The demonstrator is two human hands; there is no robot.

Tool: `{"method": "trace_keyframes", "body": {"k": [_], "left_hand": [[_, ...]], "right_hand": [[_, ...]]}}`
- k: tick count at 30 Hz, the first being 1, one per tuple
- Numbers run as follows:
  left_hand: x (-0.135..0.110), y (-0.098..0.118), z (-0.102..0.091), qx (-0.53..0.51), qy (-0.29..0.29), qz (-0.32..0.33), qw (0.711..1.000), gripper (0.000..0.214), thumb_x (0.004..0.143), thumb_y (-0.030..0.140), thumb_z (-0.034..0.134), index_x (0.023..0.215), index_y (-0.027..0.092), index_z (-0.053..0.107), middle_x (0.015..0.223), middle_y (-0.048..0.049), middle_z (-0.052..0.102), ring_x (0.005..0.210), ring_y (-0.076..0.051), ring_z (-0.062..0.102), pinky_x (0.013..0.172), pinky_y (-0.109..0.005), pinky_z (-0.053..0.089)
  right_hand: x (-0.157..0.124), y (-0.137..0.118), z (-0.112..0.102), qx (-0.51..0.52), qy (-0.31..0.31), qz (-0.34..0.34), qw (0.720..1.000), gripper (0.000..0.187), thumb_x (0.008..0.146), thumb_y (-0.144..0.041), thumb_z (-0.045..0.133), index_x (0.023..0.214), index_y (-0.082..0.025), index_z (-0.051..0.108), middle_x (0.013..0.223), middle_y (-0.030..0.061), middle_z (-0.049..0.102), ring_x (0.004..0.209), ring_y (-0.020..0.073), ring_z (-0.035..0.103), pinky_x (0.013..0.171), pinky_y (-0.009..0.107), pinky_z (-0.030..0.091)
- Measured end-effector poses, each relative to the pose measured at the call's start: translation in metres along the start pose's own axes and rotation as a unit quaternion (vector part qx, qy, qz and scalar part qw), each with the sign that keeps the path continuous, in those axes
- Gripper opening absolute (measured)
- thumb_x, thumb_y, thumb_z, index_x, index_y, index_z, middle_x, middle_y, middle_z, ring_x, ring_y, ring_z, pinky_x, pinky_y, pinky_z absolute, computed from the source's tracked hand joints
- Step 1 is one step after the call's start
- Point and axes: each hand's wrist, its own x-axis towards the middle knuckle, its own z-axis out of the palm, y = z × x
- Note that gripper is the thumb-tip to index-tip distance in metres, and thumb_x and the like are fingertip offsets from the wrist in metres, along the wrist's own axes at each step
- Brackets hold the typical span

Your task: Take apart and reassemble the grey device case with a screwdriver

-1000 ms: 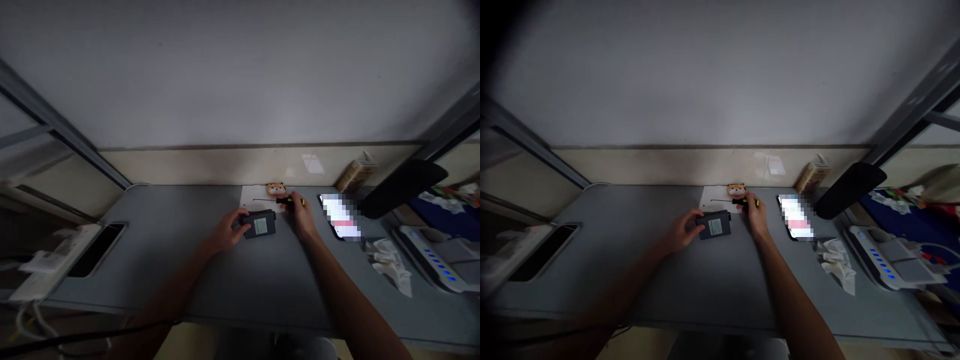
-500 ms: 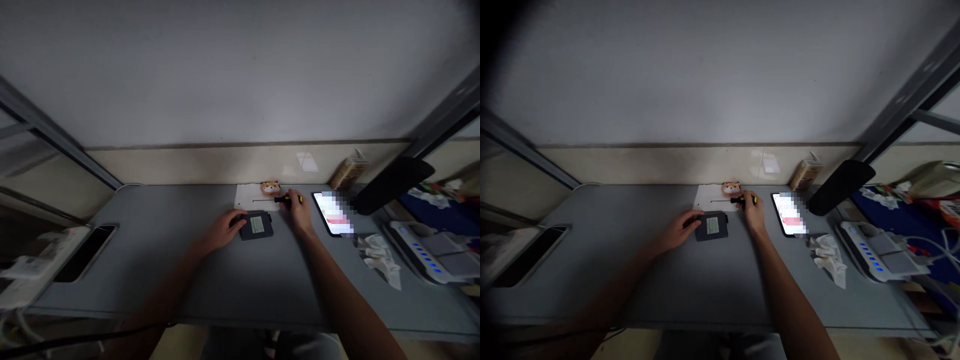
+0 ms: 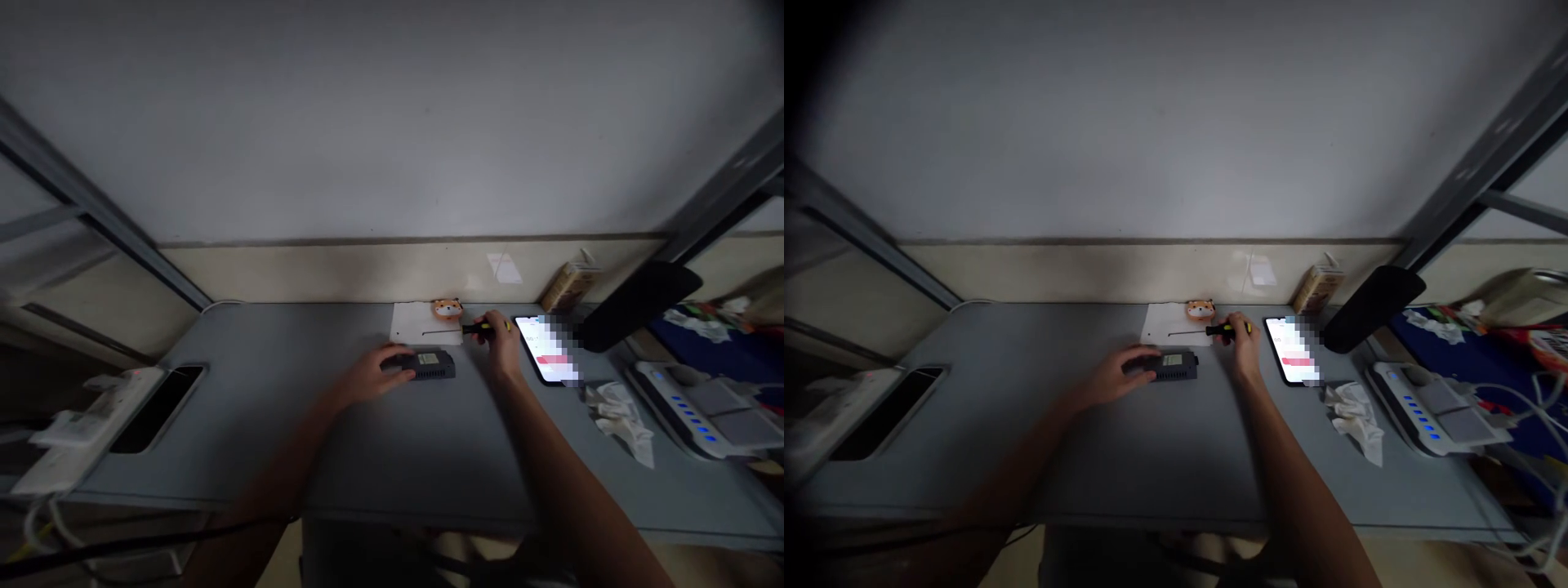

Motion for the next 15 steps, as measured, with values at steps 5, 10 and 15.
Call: {"method": "trace_keyframes", "body": {"k": [5,10,15], "left_hand": [[0.008,0.003,0.008,0.030,0.032,-0.106,0.993,0.046,0.102,0.049,0.040,0.088,0.018,0.070,0.083,-0.0045,0.072,0.081,-0.021,0.067,0.075,-0.031,0.053],[0.010,-0.003,0.021,0.046,0.074,-0.105,0.991,0.051,0.104,0.050,0.032,0.079,0.019,0.064,0.080,-0.0064,0.070,0.080,-0.023,0.067,0.078,-0.034,0.053],[0.006,-0.009,0.024,0.018,0.150,-0.011,0.989,0.050,0.108,0.043,0.024,0.108,0.020,0.068,0.106,-0.0094,0.075,0.100,-0.022,0.069,0.093,-0.036,0.055]], "right_hand": [[0.001,0.006,-0.003,0.085,-0.008,0.004,0.996,0.037,0.072,-0.055,0.070,0.061,-0.022,0.061,0.056,-0.0003,0.058,0.045,0.0120,0.050,0.043,0.027,0.036],[0.000,0.005,-0.002,0.108,-0.022,0.013,0.994,0.035,0.072,-0.054,0.071,0.061,-0.022,0.060,0.056,0.0001,0.058,0.044,0.0118,0.051,0.042,0.026,0.035],[-0.007,-0.001,0.005,0.100,-0.048,0.026,0.993,0.035,0.069,-0.053,0.072,0.059,-0.021,0.062,0.056,0.0007,0.058,0.045,0.0117,0.053,0.042,0.026,0.037]]}}
